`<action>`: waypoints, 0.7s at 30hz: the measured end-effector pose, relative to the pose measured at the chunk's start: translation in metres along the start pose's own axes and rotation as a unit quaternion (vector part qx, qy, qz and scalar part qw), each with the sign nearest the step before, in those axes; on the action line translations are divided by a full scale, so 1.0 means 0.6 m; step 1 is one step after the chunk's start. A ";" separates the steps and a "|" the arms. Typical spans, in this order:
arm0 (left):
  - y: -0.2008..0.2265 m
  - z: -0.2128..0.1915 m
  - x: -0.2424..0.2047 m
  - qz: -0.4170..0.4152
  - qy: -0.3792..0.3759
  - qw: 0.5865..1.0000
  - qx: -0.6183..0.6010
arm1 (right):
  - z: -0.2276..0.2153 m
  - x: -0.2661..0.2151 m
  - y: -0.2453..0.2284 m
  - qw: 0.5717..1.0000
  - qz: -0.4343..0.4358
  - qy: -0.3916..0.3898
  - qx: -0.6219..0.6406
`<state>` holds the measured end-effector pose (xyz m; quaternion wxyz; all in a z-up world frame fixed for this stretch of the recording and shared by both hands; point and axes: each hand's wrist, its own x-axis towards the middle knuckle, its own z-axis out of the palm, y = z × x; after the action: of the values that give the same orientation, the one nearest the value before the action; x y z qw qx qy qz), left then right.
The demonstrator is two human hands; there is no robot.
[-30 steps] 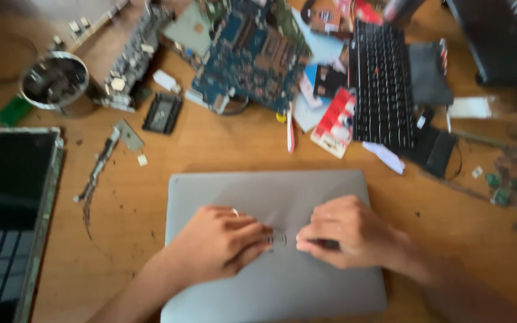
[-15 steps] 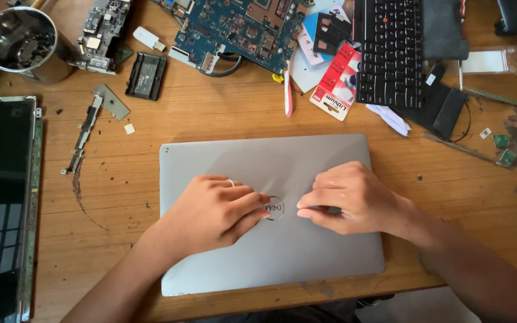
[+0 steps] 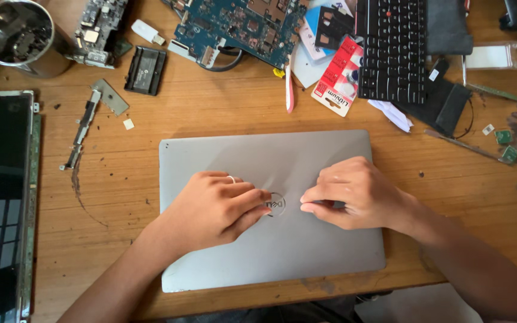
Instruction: The person removes screws from the back of a silver laptop using a screwdriver, then lifts off the bottom cover. They disconnect the battery connector and remove the battery from the chassis. The person continues to unscrew internal components and disconnect cables from the motherboard.
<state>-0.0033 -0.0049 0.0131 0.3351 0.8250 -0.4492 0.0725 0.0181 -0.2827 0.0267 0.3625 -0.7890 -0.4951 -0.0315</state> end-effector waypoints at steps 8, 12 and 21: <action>0.000 0.000 0.000 -0.003 -0.005 1.000 0.001 | -0.001 -0.004 0.004 1.000 -0.005 -0.002 -0.005; 0.000 -0.001 0.000 -0.003 -0.003 1.000 -0.008 | 0.000 -0.002 0.002 1.000 -0.007 -0.001 -0.002; -0.005 0.007 -0.008 0.001 0.002 1.000 -0.013 | -0.001 -0.001 0.000 1.000 0.008 -0.005 0.011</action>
<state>-0.0042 -0.0030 0.0064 0.3466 0.8201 -0.4501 0.0684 0.0183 -0.2836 0.0270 0.3688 -0.7891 -0.4908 -0.0197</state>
